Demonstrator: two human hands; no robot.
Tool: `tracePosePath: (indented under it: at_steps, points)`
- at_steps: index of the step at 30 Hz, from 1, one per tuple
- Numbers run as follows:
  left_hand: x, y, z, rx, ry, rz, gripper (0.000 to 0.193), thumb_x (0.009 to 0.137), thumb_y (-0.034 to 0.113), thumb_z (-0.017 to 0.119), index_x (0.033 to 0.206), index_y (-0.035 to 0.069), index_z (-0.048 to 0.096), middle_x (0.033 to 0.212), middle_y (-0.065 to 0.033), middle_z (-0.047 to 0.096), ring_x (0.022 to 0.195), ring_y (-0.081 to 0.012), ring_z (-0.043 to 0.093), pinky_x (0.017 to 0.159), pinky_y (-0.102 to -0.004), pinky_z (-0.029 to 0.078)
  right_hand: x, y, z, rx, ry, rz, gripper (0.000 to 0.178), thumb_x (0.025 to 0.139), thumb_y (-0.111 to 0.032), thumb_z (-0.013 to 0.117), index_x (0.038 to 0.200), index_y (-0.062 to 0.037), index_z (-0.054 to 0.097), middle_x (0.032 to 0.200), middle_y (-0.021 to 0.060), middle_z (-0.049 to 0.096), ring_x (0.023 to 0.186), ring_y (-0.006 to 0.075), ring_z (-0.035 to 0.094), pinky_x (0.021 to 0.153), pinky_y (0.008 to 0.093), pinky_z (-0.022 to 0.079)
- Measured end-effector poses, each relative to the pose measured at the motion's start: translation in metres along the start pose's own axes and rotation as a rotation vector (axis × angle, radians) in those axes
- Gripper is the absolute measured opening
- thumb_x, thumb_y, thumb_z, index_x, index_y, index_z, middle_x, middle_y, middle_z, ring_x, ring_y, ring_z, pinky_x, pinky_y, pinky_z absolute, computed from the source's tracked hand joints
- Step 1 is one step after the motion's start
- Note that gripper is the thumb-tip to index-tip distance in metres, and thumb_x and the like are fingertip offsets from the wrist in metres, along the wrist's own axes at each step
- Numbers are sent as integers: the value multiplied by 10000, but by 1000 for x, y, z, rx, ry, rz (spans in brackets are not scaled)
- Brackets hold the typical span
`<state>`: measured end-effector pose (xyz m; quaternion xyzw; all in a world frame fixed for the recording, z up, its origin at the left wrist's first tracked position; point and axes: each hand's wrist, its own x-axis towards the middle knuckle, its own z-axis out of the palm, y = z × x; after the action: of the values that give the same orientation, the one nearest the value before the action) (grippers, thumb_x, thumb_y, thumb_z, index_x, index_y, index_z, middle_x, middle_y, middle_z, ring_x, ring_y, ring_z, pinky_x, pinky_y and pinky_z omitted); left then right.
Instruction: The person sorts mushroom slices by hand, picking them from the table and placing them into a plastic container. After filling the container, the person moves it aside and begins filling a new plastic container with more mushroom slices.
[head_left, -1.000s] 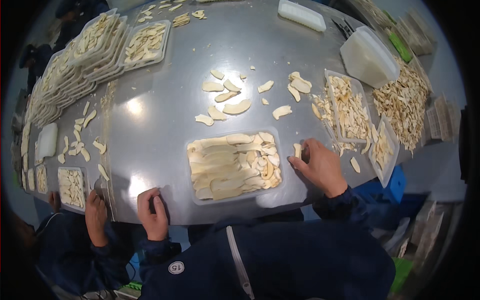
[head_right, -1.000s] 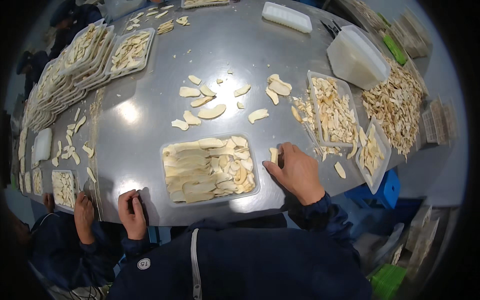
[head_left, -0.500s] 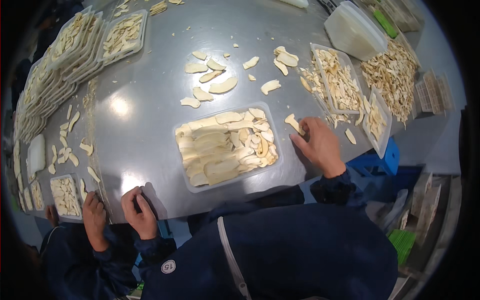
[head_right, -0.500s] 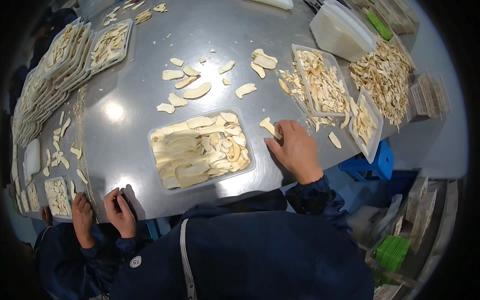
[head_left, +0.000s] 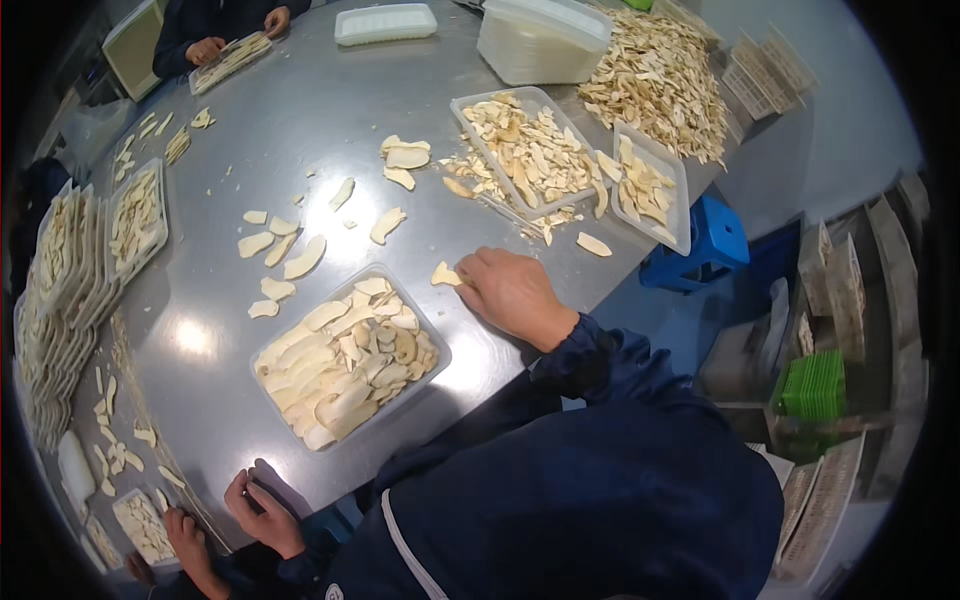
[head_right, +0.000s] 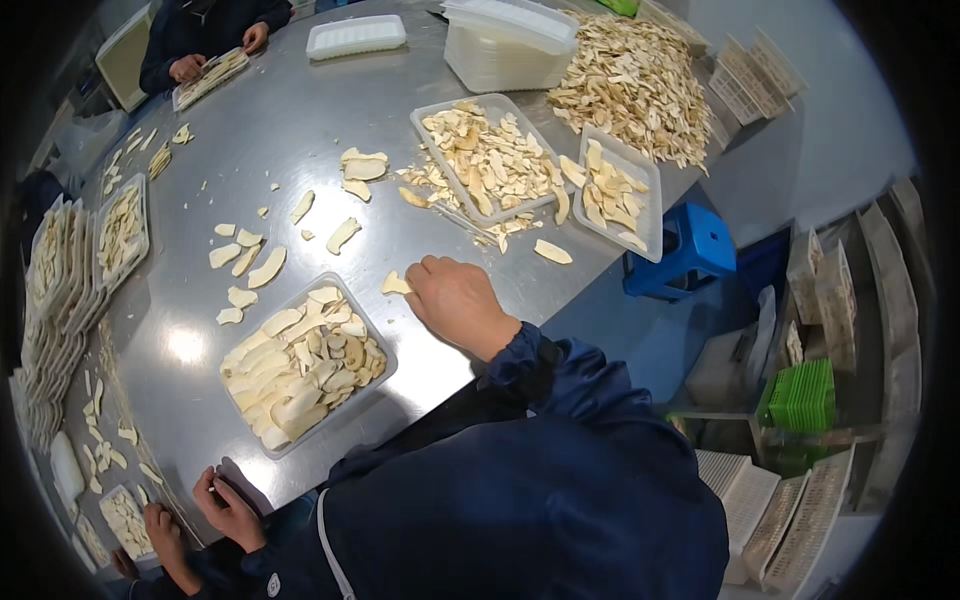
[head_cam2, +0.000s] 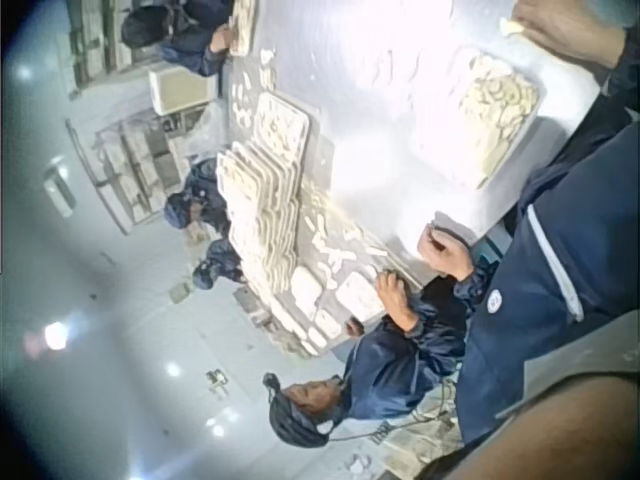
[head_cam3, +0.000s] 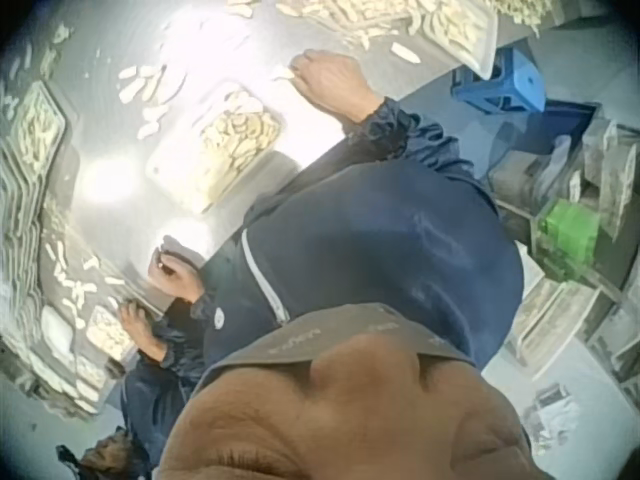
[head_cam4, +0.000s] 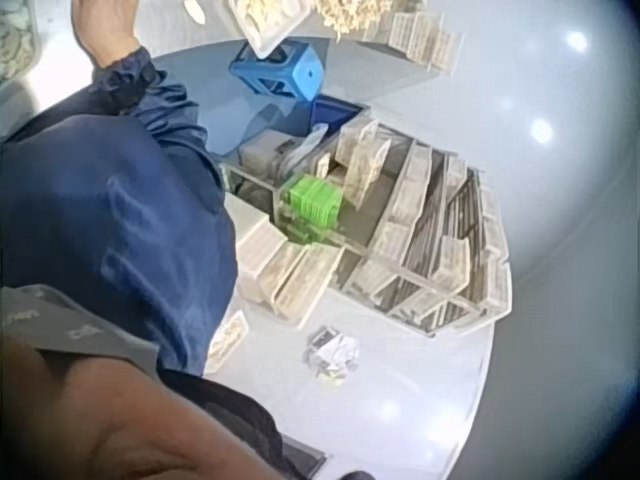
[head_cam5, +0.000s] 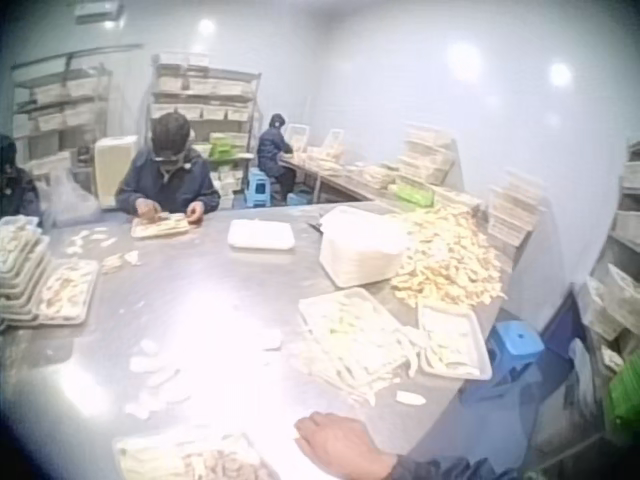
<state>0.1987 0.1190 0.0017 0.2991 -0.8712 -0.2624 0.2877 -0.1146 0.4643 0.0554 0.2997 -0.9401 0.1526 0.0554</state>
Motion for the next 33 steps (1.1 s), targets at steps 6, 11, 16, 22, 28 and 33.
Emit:
tracePosePath:
  at_steps: [6, 11, 16, 22, 28, 33]
  points:
    - [0, -4, 1, 31, -17, 55, 176, 986, -8, 535, 1133, -59, 617, 1101, -170, 632, 1021, -293, 622, 935, -374, 488, 7, 9, 8, -14, -32, -74, 164, 879, -234, 649, 956, -91, 671, 853, 89, 640, 827, 306, 655, 697, 435, 533]
    - [-3, 3, -4, 73, 18, 74, 155, 945, -35, 553, 1065, -42, 651, 1044, -180, 646, 970, -329, 618, 874, -393, 492, 30, 6, -5, 68, -41, -116, 216, 847, -245, 691, 978, -73, 693, 889, 138, 686, 811, 361, 668, 713, 444, 543]
    - [9, 22, 10, 85, 55, 123, 204, 867, -66, 595, 1042, 2, 677, 983, -138, 672, 933, -339, 612, 829, -405, 489, 58, -32, -19, 200, -44, -351, 186, 820, -140, 760, 981, -112, 673, 809, 23, 639, 701, 236, 669, 598, 346, 529]
    - [4, 21, 4, 135, 80, 111, 197, 885, -71, 579, 1048, -4, 667, 987, -137, 667, 942, -303, 613, 844, -381, 489, 83, -85, 8, 172, -86, -695, 198, 838, -195, 754, 986, -109, 656, 801, 39, 605, 697, 243, 642, 593, 362, 519]
    - [6, 22, 3, 161, 76, 118, 198, 881, -67, 584, 1046, 1, 669, 980, -133, 670, 937, -309, 609, 844, -389, 484, 86, -91, 20, 140, -111, -727, 209, 839, -208, 747, 994, -105, 652, 813, 46, 600, 714, 239, 640, 609, 365, 520]
    - [6, 22, 3, 139, 75, 104, 191, 884, -62, 585, 1041, 3, 670, 973, -133, 668, 934, -313, 605, 847, -392, 478, 85, -92, 23, 131, -113, -724, 216, 841, -213, 745, 996, -97, 648, 820, 48, 604, 721, 237, 637, 613, 363, 520]
